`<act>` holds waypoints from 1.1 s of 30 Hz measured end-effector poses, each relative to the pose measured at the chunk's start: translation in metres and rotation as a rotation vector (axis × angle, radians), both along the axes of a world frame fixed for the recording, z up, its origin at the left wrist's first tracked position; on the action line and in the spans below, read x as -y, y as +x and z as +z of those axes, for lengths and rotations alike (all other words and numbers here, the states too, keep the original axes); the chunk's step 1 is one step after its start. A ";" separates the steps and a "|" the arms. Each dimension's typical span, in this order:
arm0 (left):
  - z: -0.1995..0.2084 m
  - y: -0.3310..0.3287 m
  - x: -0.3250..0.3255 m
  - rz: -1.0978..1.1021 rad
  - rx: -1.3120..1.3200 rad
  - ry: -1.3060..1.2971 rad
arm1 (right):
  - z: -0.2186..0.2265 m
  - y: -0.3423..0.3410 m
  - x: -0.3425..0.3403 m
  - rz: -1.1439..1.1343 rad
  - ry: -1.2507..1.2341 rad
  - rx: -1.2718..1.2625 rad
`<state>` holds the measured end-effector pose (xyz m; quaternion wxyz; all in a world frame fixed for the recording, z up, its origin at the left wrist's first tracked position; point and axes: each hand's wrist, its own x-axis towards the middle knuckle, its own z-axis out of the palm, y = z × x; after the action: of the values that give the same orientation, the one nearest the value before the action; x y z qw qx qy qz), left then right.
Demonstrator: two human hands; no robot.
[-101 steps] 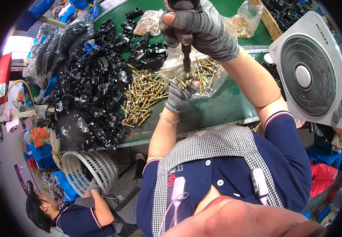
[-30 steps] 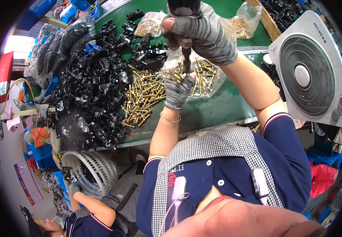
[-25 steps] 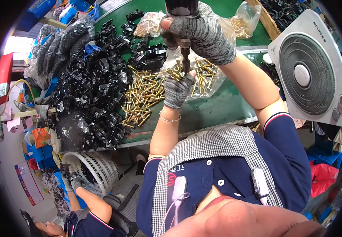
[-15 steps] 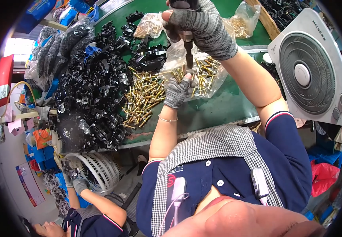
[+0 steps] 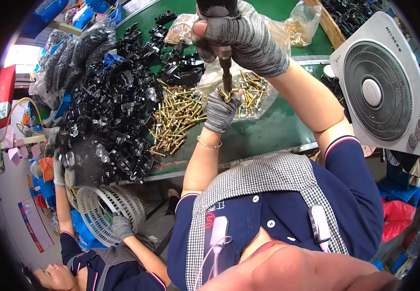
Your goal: Assembling small metal components using a suspended power screwdriver on a factory production line.
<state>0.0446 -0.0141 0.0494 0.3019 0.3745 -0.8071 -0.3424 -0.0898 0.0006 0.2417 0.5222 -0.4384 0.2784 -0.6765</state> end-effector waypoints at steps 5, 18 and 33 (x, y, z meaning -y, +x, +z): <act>0.010 -0.007 -0.001 0.016 -0.167 0.159 | -0.017 -0.006 0.013 0.047 -0.006 0.016; 0.017 -0.008 0.002 -0.111 0.012 0.013 | 0.003 -0.003 -0.004 0.052 -0.040 -0.001; -0.001 -0.009 0.016 -0.097 -0.210 -0.097 | -0.020 -0.005 0.008 -0.127 -0.057 -0.148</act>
<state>0.0358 -0.0301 0.0484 0.3856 0.2823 -0.8037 -0.3545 -0.0950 -0.0073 0.2220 0.4436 -0.4832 0.3239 -0.6818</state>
